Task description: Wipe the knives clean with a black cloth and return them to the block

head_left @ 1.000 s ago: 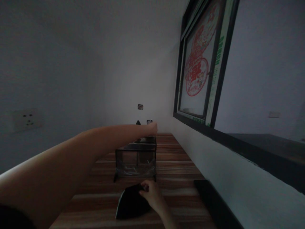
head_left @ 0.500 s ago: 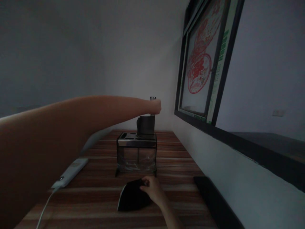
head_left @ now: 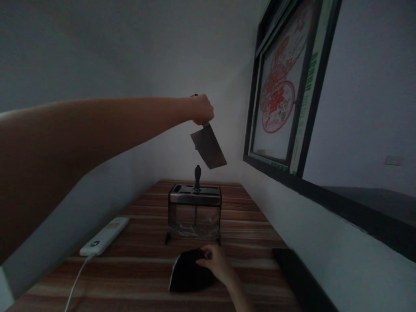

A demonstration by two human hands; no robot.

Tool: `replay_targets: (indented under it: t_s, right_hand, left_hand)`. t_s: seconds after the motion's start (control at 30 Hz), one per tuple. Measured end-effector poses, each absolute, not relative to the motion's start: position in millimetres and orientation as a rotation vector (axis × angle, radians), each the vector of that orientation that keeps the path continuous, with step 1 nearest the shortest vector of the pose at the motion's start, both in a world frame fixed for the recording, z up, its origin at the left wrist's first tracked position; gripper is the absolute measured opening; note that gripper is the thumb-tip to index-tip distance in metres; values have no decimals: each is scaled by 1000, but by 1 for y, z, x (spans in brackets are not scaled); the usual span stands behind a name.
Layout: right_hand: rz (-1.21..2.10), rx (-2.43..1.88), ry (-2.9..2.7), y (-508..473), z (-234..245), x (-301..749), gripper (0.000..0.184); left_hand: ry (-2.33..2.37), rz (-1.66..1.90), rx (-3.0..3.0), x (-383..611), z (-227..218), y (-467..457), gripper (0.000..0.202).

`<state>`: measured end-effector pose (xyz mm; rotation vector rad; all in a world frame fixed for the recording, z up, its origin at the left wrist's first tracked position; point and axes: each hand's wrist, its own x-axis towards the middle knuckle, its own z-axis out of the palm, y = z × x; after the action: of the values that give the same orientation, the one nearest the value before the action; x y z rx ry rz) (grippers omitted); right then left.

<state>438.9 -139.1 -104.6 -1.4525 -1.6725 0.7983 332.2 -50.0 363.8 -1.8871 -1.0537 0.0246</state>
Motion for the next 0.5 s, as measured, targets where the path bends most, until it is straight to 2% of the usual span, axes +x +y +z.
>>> replay_targets:
  t_s: [0.1, 0.2, 0.3, 0.37, 0.5]
  right_hand:
    - [829, -1447, -1674, -137, -106, 440, 32]
    - [884, -1419, -1697, -138, -102, 440, 32]
    - [939, -1382, -1732, -143, -94, 440, 32]
    - [957, -1373, -1749, -147, -90, 440, 32]
    - [952, -1396, -1763, -150, -86, 440, 36]
  left_hand:
    - [-1135, -176, -1913, 298, 360, -54, 30]
    - [-1276, -441, -2046, 267, 334, -55, 32]
    - [-1434, -865, -2073, 245, 293, -55, 35]
    - [-1525, -1126, -2186, 234, 259, -57, 28]
    - [-1703, -1633, -2786, 214, 182, -82, 34]
